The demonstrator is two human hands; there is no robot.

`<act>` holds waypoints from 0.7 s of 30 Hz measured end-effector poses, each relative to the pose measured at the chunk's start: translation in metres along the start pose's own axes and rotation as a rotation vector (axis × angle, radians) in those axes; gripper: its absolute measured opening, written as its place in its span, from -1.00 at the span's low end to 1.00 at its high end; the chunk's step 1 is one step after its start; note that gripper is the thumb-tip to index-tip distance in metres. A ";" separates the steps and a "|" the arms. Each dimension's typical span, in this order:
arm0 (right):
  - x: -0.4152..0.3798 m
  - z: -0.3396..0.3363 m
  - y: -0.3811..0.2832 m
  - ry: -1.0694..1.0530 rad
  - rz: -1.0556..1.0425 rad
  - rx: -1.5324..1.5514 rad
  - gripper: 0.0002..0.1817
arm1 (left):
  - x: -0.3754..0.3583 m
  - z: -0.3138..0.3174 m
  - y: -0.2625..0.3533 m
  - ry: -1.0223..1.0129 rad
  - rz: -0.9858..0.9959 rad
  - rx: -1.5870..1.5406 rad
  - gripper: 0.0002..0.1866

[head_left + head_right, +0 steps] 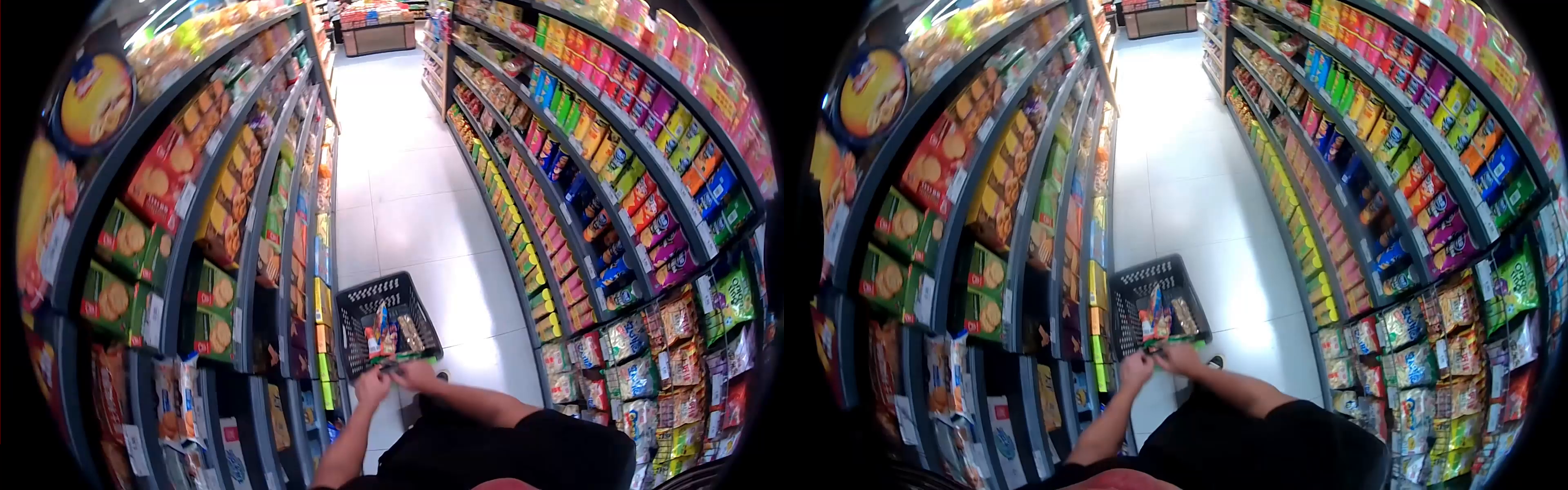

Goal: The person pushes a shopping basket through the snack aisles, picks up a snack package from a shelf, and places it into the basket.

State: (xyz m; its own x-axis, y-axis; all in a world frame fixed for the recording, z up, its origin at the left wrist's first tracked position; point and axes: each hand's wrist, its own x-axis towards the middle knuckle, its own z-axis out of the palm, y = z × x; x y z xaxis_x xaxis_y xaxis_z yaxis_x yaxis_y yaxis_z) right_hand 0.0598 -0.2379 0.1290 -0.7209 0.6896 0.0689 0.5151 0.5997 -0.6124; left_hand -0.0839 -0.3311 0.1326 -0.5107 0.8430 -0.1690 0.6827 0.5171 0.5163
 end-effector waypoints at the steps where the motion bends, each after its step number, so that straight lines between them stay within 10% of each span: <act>1: 0.041 -0.010 -0.005 -0.043 0.112 0.043 -0.51 | 0.042 -0.012 0.001 -0.019 0.016 0.053 -0.66; 6: 0.166 0.008 0.061 -0.157 -0.003 0.055 -0.36 | 0.200 -0.003 -0.016 -0.233 0.044 0.230 -0.52; 13: 0.142 -0.032 0.109 -0.422 0.192 -0.088 -0.28 | 0.181 0.033 0.059 -0.391 0.058 0.275 -0.45; 21: 0.165 -0.012 0.097 -0.611 0.185 0.004 -0.24 | 0.186 0.037 0.004 -0.363 0.134 0.213 -0.53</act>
State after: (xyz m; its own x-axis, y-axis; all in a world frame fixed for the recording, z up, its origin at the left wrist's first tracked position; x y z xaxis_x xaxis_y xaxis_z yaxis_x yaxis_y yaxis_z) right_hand -0.0036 -0.0608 0.0908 -0.7551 0.4248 -0.4993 0.6556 0.4906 -0.5740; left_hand -0.1568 -0.1666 0.0724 -0.2193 0.8825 -0.4160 0.8423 0.3865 0.3758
